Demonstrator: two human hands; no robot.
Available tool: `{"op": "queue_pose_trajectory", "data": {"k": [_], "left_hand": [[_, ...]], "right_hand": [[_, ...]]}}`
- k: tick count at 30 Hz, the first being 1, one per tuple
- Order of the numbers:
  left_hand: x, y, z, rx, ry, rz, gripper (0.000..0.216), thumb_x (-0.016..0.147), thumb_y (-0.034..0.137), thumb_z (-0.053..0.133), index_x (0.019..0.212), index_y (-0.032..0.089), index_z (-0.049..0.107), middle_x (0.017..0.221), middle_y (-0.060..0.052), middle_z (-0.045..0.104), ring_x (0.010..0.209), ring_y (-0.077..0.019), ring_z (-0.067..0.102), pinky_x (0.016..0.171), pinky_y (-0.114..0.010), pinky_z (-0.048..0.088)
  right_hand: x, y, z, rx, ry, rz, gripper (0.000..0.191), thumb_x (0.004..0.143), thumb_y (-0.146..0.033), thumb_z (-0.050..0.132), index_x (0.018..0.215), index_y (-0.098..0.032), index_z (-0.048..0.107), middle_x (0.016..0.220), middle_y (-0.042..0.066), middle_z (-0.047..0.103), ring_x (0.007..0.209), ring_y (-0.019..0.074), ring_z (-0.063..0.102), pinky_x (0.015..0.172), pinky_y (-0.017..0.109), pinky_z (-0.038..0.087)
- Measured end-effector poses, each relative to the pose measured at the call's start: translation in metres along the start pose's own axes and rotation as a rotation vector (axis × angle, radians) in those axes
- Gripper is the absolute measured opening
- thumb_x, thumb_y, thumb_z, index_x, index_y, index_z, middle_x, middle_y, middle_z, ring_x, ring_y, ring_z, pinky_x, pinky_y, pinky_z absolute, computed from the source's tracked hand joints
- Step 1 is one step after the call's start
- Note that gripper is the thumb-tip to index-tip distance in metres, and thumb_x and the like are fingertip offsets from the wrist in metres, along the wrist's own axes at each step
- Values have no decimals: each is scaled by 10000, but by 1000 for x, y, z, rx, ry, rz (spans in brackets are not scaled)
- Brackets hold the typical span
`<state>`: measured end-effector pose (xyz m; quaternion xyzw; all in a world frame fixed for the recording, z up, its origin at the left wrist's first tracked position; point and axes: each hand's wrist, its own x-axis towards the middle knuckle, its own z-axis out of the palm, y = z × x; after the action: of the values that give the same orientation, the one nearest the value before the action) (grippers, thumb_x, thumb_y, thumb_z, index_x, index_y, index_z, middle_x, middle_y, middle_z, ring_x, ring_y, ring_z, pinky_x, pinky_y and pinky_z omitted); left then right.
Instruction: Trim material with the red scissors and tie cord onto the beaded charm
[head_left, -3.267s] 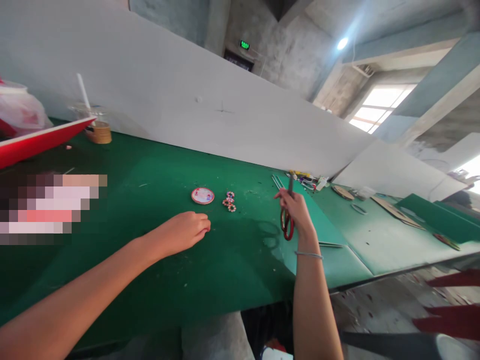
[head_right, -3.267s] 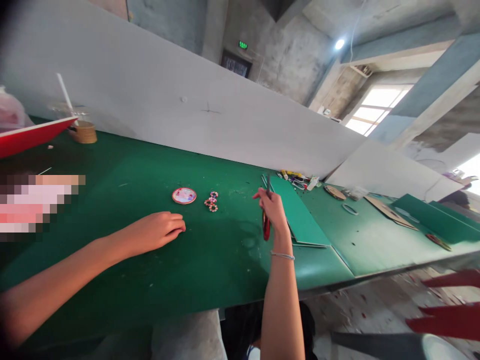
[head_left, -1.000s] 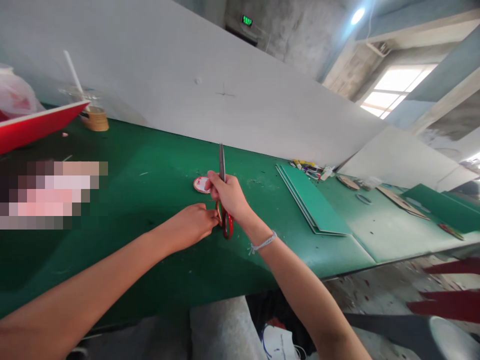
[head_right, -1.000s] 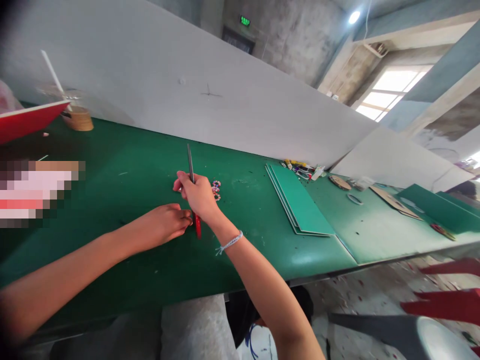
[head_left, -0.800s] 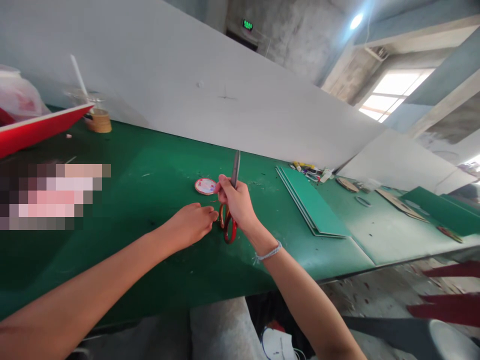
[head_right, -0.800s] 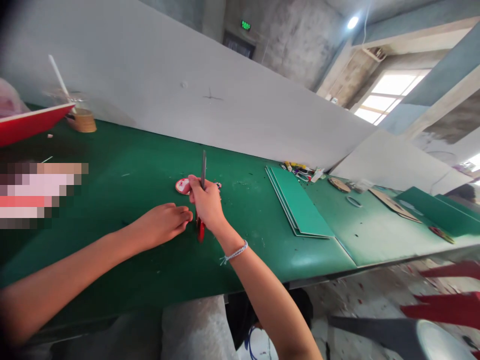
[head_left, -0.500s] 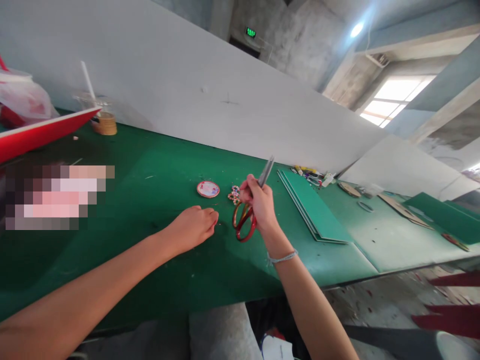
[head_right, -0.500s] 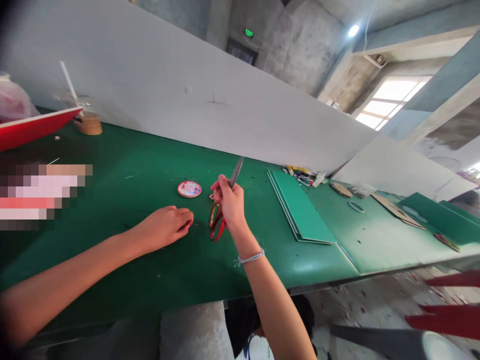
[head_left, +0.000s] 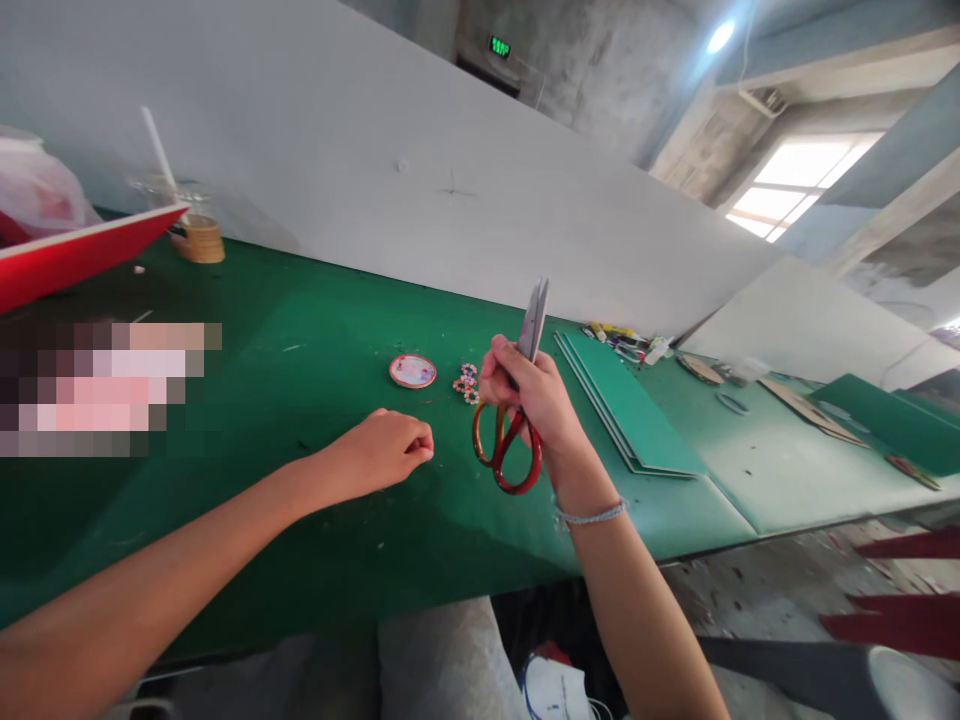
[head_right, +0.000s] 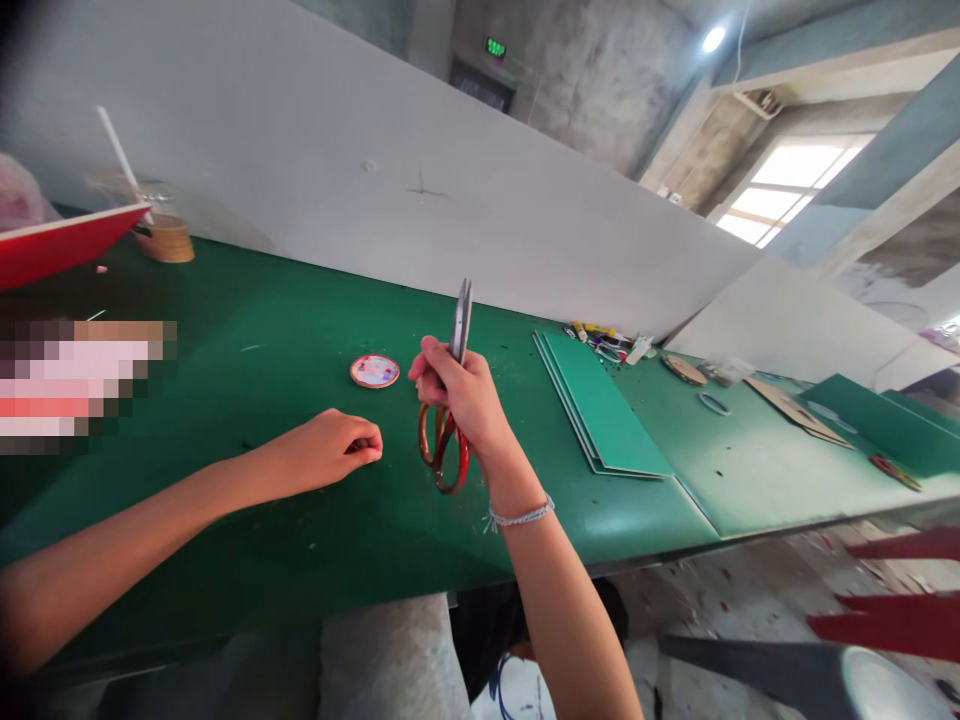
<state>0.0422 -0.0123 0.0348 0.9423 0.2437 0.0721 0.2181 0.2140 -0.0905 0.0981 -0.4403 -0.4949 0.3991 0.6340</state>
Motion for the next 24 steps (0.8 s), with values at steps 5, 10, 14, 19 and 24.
{"op": "queue_pose_trajectory", "data": {"k": [5, 10, 14, 19, 24], "left_hand": [[1, -2, 3, -4, 16, -36, 163, 824, 214, 534, 730, 220, 667, 651, 25, 695, 608, -154, 633, 625, -277, 409], [-1, -4, -3, -13, -12, -12, 162, 830, 225, 545, 744, 224, 683, 628, 32, 672, 578, -140, 601, 640, -281, 405], [0, -8, -6, 81, 16, 202, 140, 835, 209, 579, 780, 241, 705, 769, 19, 698, 760, -159, 637, 758, -304, 409], [1, -11, -2, 200, 62, 405, 183, 923, 236, 532, 916, 252, 714, 826, 9, 733, 837, -169, 655, 862, -345, 374], [0, -8, 1, 246, 56, 479, 243, 959, 234, 476, 1036, 270, 704, 936, 6, 745, 799, -152, 665, 807, -312, 410]], "right_hand": [[-8, 21, 7, -79, -53, 86, 460, 833, -556, 618, 593, -165, 587, 398, -79, 332, 414, 69, 292, 470, 272, 213], [4, 36, 2, -97, 38, 96, 500, 800, -619, 612, 578, -175, 547, 384, -92, 327, 398, 63, 296, 477, 275, 239], [14, 37, -1, -73, 49, 111, 517, 777, -641, 620, 565, -180, 523, 363, -106, 308, 370, 52, 264, 461, 271, 225], [17, 39, 2, -69, 28, 127, 504, 789, -610, 622, 562, -167, 544, 371, -97, 324, 369, 50, 256, 435, 261, 176], [14, 38, 3, -90, 28, 112, 496, 790, -600, 628, 567, -163, 556, 381, -92, 329, 381, 53, 268, 439, 260, 184]]}}
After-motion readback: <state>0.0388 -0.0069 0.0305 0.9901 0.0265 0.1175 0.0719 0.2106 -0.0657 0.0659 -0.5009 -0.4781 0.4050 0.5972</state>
